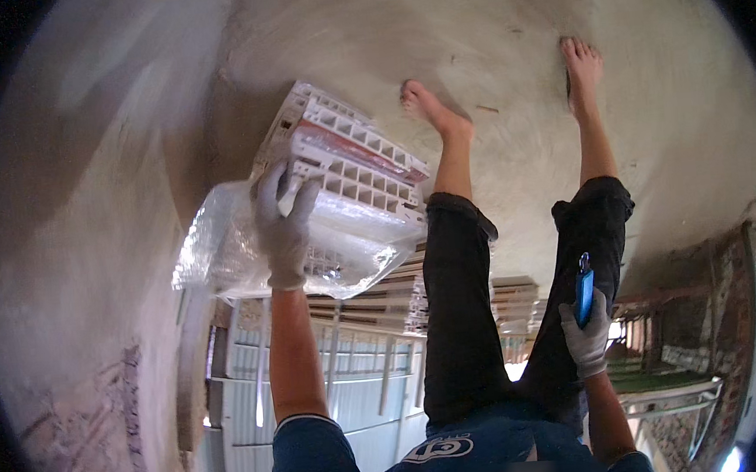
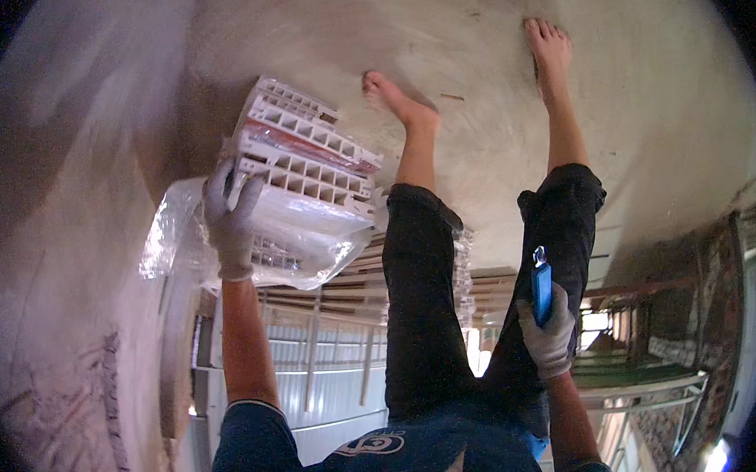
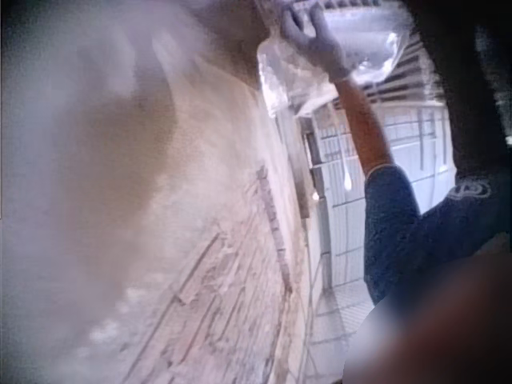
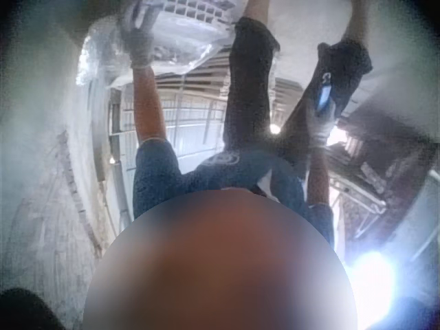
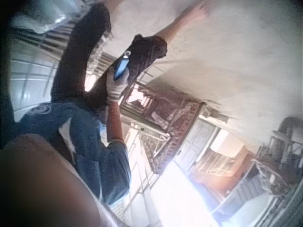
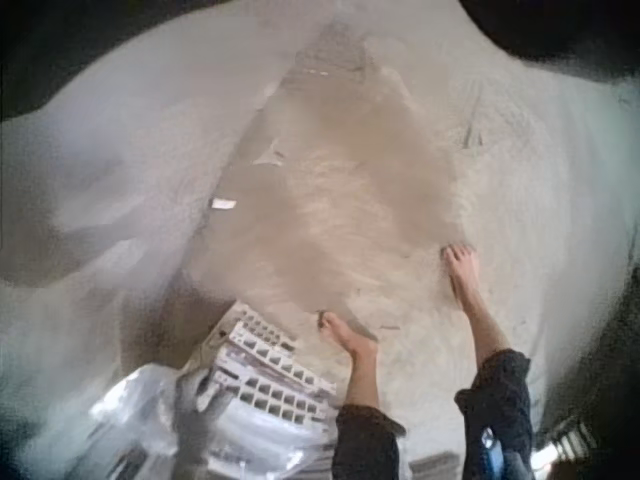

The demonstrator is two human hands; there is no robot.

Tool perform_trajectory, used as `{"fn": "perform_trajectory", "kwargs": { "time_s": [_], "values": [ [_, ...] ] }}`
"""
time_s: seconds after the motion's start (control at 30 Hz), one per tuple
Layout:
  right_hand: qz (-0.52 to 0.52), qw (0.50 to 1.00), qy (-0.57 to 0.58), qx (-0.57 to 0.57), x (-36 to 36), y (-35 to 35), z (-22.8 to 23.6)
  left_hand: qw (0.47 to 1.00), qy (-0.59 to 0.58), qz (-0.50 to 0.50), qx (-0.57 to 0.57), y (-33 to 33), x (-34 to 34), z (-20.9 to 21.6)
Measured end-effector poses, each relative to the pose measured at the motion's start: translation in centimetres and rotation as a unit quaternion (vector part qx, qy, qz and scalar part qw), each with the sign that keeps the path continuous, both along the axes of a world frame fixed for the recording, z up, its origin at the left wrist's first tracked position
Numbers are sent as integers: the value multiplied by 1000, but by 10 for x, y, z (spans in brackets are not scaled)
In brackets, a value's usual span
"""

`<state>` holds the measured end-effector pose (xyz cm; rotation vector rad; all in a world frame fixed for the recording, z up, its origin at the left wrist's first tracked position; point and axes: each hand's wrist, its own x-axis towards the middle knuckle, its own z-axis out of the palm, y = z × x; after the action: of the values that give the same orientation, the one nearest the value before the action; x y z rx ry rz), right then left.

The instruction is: The person walks among stacked wooden panels and uses a utility knife to cut and remove plastic wrapping from several panels. They handle the panels by hand, lifting and repositioning them to access the wrapping, then place the unwrapped panels back in the stack.

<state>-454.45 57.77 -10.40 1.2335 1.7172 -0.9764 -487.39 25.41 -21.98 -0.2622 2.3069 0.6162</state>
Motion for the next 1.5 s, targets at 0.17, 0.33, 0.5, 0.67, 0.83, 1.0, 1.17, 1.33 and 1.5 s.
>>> {"fn": "perform_trajectory", "kwargs": {
  "time_s": [0.17,0.33,0.5,0.67,0.83,1.0,1.17,1.33,1.5],
  "values": [
    [6,1000,-8,-7,-5,6,6,977,133,-144,-80,10,31,4],
    [19,997,69,-10,-16,21,12,972,131,-99,-170,27,93,44],
    [-46,994,37,-95,-51,28,22,951,195,220,-97,-11,184,88],
    [169,977,109,-74,-129,1,34,859,242,318,-320,-75,224,127],
    [251,948,183,-75,-193,-57,58,875,98,386,-277,-124,202,103],
    [216,945,228,-87,-228,-109,81,900,280,333,26,-57,196,81],
    [225,919,297,-129,-262,-159,101,450,185,660,572,40,165,128],
    [310,888,330,-79,-293,-204,116,583,145,626,497,27,111,150],
    [262,892,334,-157,-313,-240,125,823,110,486,273,-16,97,148]
  ]
}}
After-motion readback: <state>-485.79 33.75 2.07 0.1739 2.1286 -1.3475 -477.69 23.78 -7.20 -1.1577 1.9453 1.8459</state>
